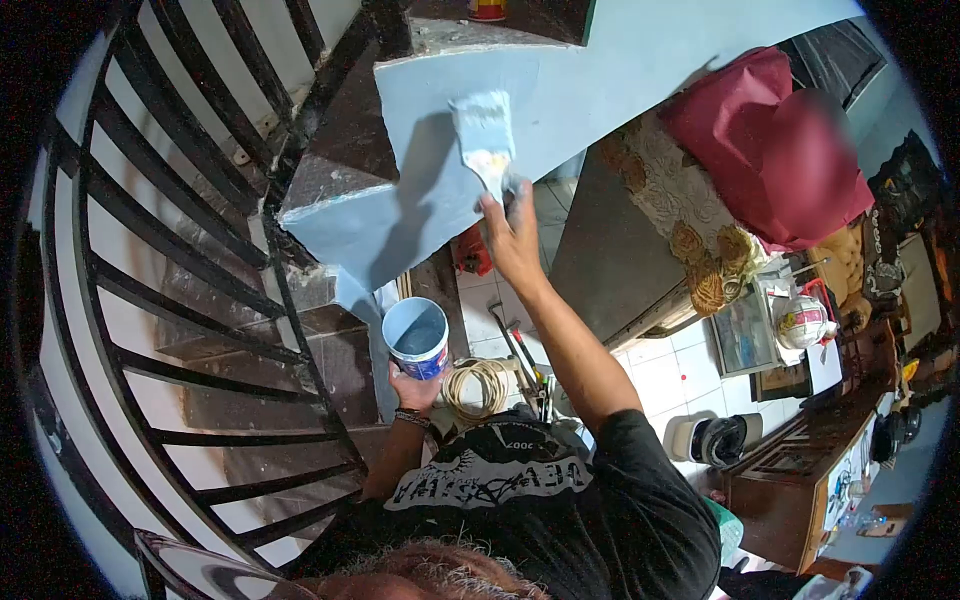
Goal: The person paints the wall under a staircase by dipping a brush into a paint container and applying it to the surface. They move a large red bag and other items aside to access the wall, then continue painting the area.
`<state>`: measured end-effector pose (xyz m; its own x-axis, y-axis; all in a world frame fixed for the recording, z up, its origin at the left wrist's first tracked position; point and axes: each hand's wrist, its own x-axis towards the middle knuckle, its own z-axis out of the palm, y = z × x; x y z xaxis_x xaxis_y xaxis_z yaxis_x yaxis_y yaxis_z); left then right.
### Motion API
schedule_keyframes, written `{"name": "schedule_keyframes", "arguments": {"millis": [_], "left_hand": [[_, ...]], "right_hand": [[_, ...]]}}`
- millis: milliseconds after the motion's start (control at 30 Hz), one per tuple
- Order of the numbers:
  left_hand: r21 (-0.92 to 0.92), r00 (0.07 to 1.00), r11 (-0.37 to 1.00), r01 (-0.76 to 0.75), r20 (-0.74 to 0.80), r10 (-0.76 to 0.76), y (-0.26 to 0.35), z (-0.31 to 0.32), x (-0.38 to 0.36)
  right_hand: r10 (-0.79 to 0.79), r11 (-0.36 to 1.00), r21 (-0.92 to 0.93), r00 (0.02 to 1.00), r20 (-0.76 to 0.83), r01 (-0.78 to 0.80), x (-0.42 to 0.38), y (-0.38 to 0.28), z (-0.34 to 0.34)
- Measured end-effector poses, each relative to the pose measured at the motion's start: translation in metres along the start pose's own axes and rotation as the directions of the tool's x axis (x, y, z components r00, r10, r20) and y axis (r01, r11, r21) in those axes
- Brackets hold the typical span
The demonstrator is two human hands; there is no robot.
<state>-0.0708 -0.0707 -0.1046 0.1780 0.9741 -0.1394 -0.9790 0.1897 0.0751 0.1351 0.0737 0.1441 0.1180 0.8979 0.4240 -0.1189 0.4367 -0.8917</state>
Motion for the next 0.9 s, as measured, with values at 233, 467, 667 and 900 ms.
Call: {"name": "schedule_keyframes", "arguments": {"millis": [233,467,667,900], "left_hand": [[-0.021,0.987,1.0,-0.021,-0.157,0.018,0.005,0.017,-0.009],[0.111,0.998,0.993,-0.04,-0.046,0.045,0.016,0.0,-0.014],[0.09,0.997,0.995,-0.036,-0.062,0.041,0.012,0.008,-0.012],[0.099,0.999,0.995,0.023,-0.033,-0.02,0.015,0.009,-0.009]], "right_hand": [[0.093,0.994,-0.058,0.996,-0.007,-0.093,0.036,0.031,0.033],[0.233,0.964,-0.117,0.97,-0.074,-0.241,-0.057,0.128,0.01],[0.436,0.899,-0.016,0.897,-0.076,-0.438,-0.098,0.12,-0.007],[0.073,0.977,-0.181,0.978,-0.197,-0.11,-0.032,0.138,-0.026]]}}
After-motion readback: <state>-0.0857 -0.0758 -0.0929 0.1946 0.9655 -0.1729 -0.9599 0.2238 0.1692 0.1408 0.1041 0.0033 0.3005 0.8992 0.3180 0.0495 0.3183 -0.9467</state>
